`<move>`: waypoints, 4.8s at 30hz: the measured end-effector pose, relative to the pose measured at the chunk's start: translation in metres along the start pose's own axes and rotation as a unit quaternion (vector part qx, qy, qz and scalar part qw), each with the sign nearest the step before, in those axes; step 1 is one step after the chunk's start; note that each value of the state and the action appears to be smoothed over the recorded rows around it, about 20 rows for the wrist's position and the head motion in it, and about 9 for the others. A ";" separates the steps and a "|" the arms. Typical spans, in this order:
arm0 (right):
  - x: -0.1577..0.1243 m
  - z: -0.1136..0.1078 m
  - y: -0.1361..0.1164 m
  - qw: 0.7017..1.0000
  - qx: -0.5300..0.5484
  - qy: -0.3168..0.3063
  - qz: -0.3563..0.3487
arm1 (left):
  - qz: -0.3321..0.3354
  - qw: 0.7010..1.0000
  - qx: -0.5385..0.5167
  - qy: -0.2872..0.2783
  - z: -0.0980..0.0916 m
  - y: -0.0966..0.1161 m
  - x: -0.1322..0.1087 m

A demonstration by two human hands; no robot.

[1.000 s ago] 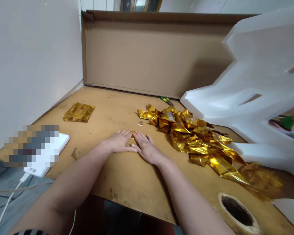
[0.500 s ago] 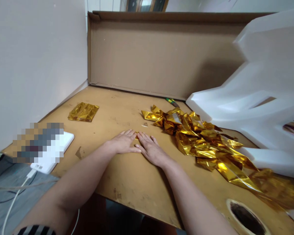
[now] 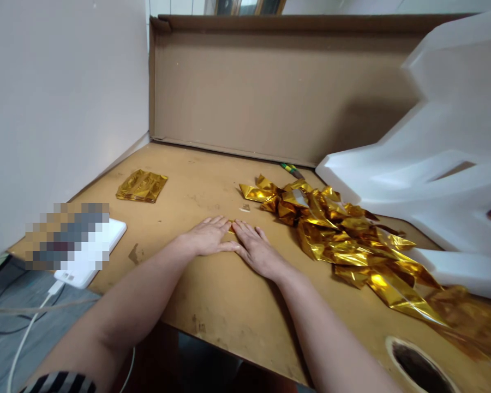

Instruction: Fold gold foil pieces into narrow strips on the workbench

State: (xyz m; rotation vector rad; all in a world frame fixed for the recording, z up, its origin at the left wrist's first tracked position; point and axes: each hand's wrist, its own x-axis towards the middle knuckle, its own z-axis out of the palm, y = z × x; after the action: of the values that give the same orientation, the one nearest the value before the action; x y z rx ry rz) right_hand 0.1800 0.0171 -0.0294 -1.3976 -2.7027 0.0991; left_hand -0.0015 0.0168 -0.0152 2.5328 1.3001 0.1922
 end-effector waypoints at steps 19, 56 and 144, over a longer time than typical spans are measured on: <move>0.000 0.002 0.003 1.000 -0.002 0.006 -0.007 | -0.003 1.000 0.001 0.000 -0.001 0.001 0.000; 0.002 0.003 0.006 1.000 -0.004 0.022 -0.002 | -0.016 1.000 -0.002 -0.013 -0.002 0.005 0.001; 0.001 -0.006 -0.008 0.998 0.059 -0.013 0.019 | 0.032 0.999 0.001 0.011 0.012 0.000 0.006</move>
State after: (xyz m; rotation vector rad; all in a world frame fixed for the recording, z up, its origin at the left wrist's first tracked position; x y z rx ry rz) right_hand 0.1738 0.0140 -0.0224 -1.4234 -2.6424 0.2766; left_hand 0.0051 0.0199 -0.0264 2.5840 1.2287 0.2334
